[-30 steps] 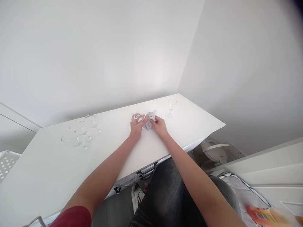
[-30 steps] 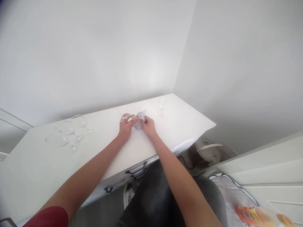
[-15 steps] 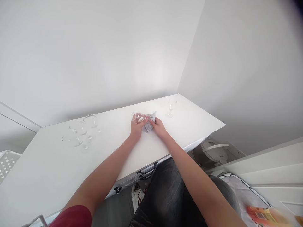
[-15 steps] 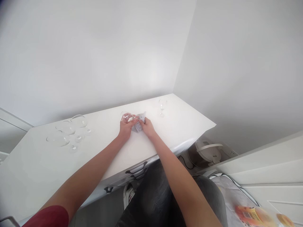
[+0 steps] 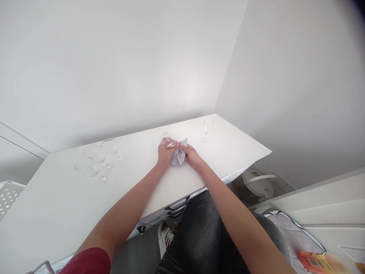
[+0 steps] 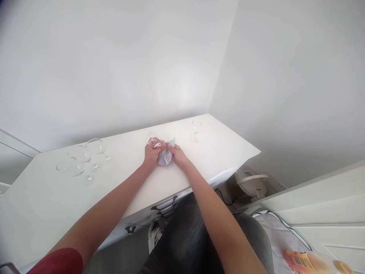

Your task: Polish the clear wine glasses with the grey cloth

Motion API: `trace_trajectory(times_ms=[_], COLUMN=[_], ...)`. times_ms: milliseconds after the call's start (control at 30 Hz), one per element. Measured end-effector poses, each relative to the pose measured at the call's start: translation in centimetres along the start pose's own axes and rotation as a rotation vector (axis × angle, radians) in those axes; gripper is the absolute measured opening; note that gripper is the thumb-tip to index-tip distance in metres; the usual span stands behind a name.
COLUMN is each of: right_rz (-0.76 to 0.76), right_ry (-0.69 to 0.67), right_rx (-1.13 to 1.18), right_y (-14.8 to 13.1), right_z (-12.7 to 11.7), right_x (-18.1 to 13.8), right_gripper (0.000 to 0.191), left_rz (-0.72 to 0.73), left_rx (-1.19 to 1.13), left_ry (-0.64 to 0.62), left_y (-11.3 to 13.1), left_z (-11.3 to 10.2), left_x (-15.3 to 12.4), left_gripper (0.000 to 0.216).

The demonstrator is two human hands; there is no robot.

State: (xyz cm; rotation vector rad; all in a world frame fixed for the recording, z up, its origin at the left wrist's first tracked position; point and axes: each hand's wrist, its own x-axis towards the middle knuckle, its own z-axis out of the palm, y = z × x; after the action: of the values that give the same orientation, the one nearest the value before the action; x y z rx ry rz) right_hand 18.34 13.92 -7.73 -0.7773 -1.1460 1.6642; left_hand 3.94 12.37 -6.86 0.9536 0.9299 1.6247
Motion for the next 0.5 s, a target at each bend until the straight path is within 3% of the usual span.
trace_trajectory(times_ms=[200, 333, 500], right_rz=[-0.228, -0.28, -0.242], right_ry=[0.264, 0.288, 0.412], right_rx=[-0.481, -0.569, -0.696], right_y=[0.24, -0.02, -0.3], right_z=[-0.66, -0.93, -0.95], right_x=[0.49, 0.34, 0.04], right_gripper=[0.039, 0.04, 0.045], left_rz=[0.083, 0.128, 0.152], left_rx=[0.065, 0.07, 0.12], left_ry=[-0.017, -0.029, -0.014], left_y=[0.17, 0.25, 0.26], left_z=[0.22, 0.3, 0.37], left_x=[-0.41, -0.52, -0.55], left_gripper=[0.04, 0.037, 0.035])
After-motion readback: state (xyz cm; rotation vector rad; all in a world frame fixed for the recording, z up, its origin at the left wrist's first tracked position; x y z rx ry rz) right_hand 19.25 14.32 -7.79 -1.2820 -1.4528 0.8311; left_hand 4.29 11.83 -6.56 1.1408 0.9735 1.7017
